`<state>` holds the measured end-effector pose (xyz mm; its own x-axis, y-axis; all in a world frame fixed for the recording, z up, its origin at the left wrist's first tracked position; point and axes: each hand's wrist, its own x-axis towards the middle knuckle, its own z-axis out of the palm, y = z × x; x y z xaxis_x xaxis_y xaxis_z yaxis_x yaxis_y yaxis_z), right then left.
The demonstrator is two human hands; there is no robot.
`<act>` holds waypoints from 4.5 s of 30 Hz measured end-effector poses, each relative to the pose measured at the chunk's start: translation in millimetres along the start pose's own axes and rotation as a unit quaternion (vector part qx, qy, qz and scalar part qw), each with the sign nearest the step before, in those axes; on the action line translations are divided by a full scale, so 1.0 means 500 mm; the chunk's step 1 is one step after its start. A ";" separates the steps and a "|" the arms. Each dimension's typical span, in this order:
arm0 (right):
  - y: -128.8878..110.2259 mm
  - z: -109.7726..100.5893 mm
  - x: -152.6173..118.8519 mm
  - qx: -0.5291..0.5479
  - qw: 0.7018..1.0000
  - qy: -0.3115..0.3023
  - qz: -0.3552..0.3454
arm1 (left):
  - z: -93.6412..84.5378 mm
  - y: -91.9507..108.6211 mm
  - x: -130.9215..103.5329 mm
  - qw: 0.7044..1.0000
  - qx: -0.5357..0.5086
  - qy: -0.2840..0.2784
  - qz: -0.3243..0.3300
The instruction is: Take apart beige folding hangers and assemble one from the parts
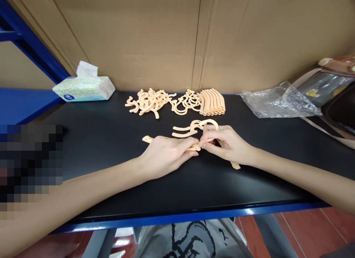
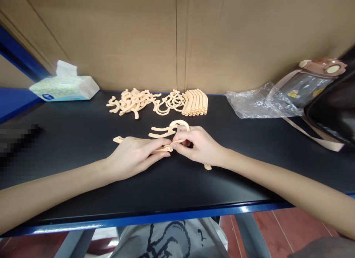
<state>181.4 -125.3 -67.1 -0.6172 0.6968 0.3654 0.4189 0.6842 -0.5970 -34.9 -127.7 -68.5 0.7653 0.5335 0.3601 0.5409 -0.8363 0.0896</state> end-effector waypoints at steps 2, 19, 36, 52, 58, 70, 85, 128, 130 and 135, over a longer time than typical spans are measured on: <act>-0.001 -0.002 0.000 -0.002 1.000 -0.004 -0.008 | 0.001 -0.001 -0.001 1.000 0.001 -0.001 0.007; -0.004 -0.007 0.004 -0.006 0.999 -0.001 0.038 | -0.002 -0.002 0.001 0.999 0.004 0.036 -0.025; -0.011 -0.028 0.011 -0.001 0.995 -0.101 -0.019 | -0.003 0.001 0.003 0.997 0.001 -0.047 0.061; 0.007 -0.031 0.006 0.046 0.991 -0.128 0.004 | -0.009 -0.003 0.004 0.995 -0.046 -0.069 0.064; 0.007 -0.024 0.006 0.032 0.994 -0.101 -0.003 | -0.006 -0.009 0.003 0.997 -0.029 -0.049 0.060; 0.014 -0.013 0.008 0.016 0.997 -0.066 0.032 | -0.027 0.006 0.015 0.970 -0.194 -0.099 -0.112; 0.011 -0.005 -0.001 -0.067 0.996 -0.052 -0.023 | -0.052 -0.016 0.020 0.648 -0.677 -0.265 -0.228; 0.019 -0.028 0.002 -0.232 0.970 -0.004 0.068 | -0.037 -0.009 0.027 0.594 -0.712 -0.099 -0.361; 0.011 -0.021 0.000 -0.221 0.975 -0.018 0.035 | -0.036 -0.010 0.027 0.609 -0.701 -0.094 -0.358; -0.002 -0.006 -0.004 -0.207 0.975 -0.069 0.039 | -0.040 -0.013 0.025 0.638 -0.683 -0.140 -0.328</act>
<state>184.5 -126.9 -65.0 -0.6446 0.7339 0.2140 0.6830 0.6787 -0.2700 -35.8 -118.2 -46.0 0.6661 0.6673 -0.3331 0.1140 0.3503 0.9297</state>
